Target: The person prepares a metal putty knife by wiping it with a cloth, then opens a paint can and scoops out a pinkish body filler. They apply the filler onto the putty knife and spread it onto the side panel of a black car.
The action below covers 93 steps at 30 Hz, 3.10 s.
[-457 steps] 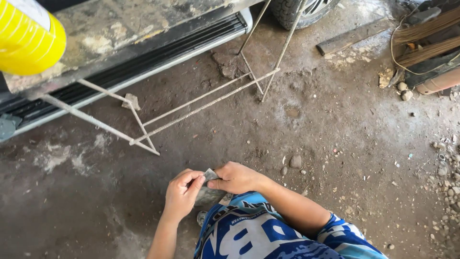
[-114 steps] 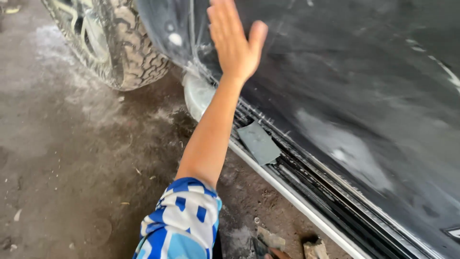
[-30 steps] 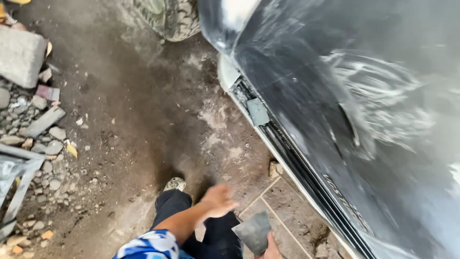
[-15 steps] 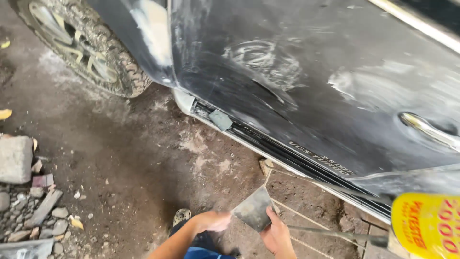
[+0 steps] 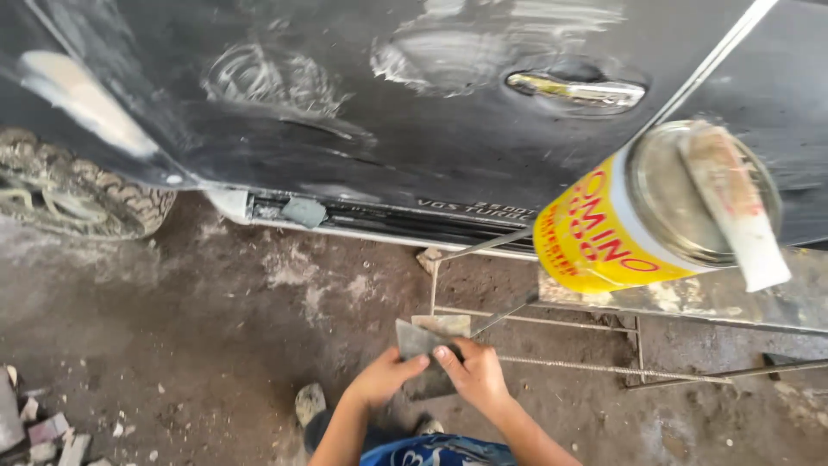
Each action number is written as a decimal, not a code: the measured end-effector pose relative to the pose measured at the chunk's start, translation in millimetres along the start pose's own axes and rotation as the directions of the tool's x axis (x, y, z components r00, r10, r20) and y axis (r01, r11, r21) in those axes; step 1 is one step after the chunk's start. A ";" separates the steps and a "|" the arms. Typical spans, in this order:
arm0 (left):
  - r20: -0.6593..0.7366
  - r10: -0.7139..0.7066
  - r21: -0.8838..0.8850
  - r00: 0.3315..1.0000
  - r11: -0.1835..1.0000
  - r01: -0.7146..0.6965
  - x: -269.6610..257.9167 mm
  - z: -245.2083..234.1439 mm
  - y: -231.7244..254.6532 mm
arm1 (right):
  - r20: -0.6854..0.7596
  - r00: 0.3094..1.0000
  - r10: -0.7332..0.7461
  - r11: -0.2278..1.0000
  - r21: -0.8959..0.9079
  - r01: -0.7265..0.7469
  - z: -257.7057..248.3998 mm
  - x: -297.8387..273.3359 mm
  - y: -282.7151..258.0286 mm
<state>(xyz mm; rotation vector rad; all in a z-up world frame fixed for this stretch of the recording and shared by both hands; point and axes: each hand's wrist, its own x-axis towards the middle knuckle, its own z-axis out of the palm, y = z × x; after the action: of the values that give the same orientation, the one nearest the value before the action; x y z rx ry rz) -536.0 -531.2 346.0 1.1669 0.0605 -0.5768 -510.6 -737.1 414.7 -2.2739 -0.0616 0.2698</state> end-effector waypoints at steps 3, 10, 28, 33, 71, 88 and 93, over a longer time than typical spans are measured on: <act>-0.118 -0.094 -0.082 0.989 0.993 0.084 -5.4 6.6 -18.3 | -0.062 0.941 -0.333 0.943 -0.020 0.332 -26.3 2.4 -13.5; -0.277 0.143 -0.735 0.950 0.606 -0.305 -28.3 -28.0 -29.0 | -0.273 0.847 -0.456 0.874 0.042 0.484 -50.4 8.8 -31.0; -0.713 0.144 0.047 0.686 0.986 -0.158 -15.6 -63.6 1.2 | -0.086 0.921 -0.379 0.911 0.137 0.388 -10.4 15.9 -31.2; -0.543 0.345 0.229 0.766 0.938 -0.260 -55.9 -11.6 57.7 | 0.048 0.960 -0.275 0.931 0.261 0.254 4.4 19.2 -10.7; -0.361 0.572 0.568 0.737 0.761 -0.313 -66.3 -40.7 34.7 | -0.018 0.877 -0.480 0.836 -0.312 0.451 80.2 31.5 -45.3; -0.532 0.353 0.497 0.770 0.866 -0.054 -55.3 -73.5 18.8 | 0.269 0.963 0.013 0.998 0.048 -0.027 17.5 7.3 -49.6; -0.389 0.299 0.579 0.871 0.815 -0.022 -51.0 -59.7 -34.1 | 0.277 0.960 -0.037 0.995 0.103 0.008 13.1 20.1 12.0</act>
<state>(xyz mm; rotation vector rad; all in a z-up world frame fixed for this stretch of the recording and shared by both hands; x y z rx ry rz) -580.4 -467.7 309.9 1.8580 0.2095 -0.1330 -494.3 -732.6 393.9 -2.1196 -0.2157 0.5682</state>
